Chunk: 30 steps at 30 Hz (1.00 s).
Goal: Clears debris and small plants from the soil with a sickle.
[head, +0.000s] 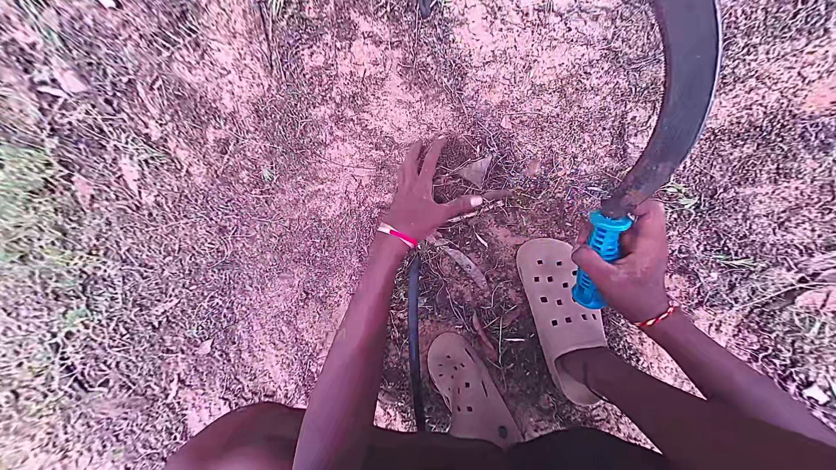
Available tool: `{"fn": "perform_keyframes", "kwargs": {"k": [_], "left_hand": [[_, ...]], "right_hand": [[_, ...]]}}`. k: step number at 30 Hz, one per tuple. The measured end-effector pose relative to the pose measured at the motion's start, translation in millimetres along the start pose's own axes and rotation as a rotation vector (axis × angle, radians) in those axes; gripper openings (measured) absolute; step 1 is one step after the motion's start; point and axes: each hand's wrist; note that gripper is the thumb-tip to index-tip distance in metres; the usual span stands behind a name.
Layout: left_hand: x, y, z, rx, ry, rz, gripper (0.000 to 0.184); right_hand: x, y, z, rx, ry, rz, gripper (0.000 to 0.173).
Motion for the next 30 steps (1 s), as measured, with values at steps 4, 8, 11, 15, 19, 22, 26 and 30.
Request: {"fn": "perform_keyframes", "kwargs": {"k": [4,8,11,15,19,22,26,30], "left_hand": [[-1,-39,-39,-0.464,-0.047,0.143,0.12],[-22,-45,-51,-0.581,-0.066,0.173,0.116],[-31,-35,-58,-0.618,-0.063,0.207,0.104],[-26,-42,-62,-0.56,-0.068,0.066,0.079],[-11,-49,-67,-0.221,-0.015,-0.102,0.057],[-1,-35,-71,0.173,0.148,-0.124,0.063],[-8,-25,-112,0.502,0.356,-0.084,0.078],[-36,-63,-186,0.447,0.13,0.149,0.081]], "right_hand": [[-3,2,2,-0.06,-0.098,-0.041,0.055],[-4,6,-3,-0.11,-0.171,-0.04,0.056],[2,9,-8,-0.105,-0.186,-0.055,0.054],[5,7,-6,-0.134,-0.191,-0.094,0.053],[5,11,-2,-0.219,-0.163,-0.145,0.053],[13,21,0,-0.267,-0.108,-0.217,0.053],[13,61,11,-0.32,-0.003,-0.453,0.052],[20,145,54,-0.336,0.169,-0.786,0.056]]}}
Point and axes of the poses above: each hand's wrist, its own x-axis away from the middle knuckle, its own y-axis out of the back of the hand, z = x × y, and after that the axes turned 2 degrees about -x, right-handed
